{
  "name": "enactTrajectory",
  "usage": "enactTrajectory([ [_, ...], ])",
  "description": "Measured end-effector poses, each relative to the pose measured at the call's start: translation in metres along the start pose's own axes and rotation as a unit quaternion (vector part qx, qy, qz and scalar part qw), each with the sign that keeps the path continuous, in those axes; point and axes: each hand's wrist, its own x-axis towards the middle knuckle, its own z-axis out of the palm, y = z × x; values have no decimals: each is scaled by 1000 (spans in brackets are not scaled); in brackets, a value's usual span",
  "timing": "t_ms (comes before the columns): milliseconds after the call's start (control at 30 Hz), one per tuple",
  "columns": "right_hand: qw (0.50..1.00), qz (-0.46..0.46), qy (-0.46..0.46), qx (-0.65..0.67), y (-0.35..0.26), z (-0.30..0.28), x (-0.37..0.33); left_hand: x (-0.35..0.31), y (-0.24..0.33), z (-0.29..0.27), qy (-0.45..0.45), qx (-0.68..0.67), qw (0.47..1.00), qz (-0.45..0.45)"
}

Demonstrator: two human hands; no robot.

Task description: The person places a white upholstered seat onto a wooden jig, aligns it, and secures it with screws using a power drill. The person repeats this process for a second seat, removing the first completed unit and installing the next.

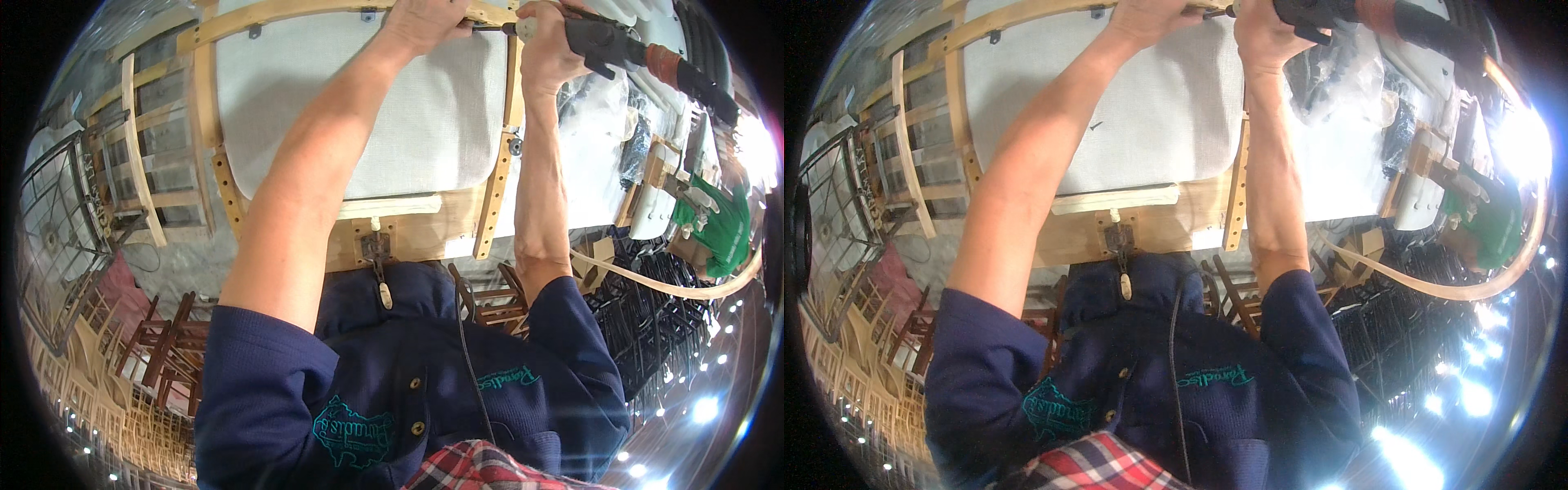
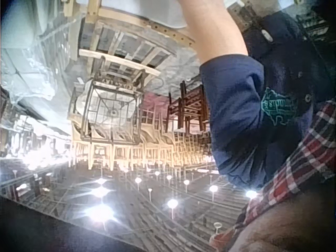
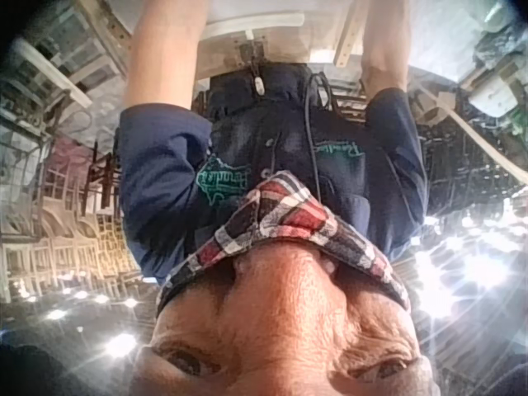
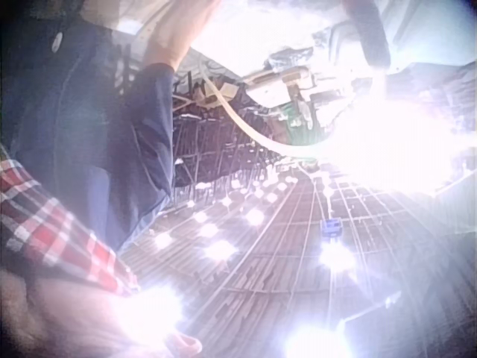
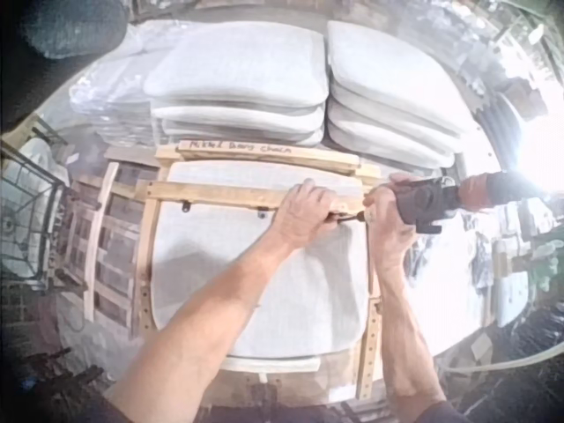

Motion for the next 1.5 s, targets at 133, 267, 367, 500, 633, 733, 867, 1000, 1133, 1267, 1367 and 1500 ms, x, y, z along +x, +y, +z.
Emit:
enactTrajectory([
  [133, 967, -86, -56, -233, -15, -9, 8, 1, 2, 3, 6, 9, 1000, -9],
  [267, 949, -85, -65, -297, -15, -11, 6, 1, 1, 4, -2, 13, 1000, -11],
  [367, 933, -113, -75, -335, -15, -10, 6, 1, 0, 4, -7, 16, 1000, -11],
  [500, 969, -24, -69, -234, -13, -7, 1, 1, 1, 5, -10, 25, 1000, -9],
  [633, 983, 32, -20, -180, -11, -3, 3, 1, 0, 6, -6, 20, 1000, -12],
  [733, 956, -48, -65, -282, -12, -7, 4, 1, 0, 4, -11, 26, 999, -15],
  [867, 944, -91, -60, -313, -14, -6, 6, 2, 2, 3, -16, 16, 1000, -17],
  [1000, 978, 209, -4, -18, -19, 2, 4, 1, 1, 2, -19, 14, 999, -22],
  [1133, 924, 258, 44, 280, -31, 7, 7, 2, 3, 1, -18, 7, 1000, -19],
  [1267, 993, 104, 4, -57, -35, 8, 12, 1, 2, -1, -14, 1, 1000, -17],
  [1367, 990, -7, 8, -140, -27, 10, 10, 1, -6, 0, 5, -29, 1000, -1],
  [1500, 995, -24, -20, -98, -25, 4, 16, -12, -6, -20, 66, -64, 996, 5],
])
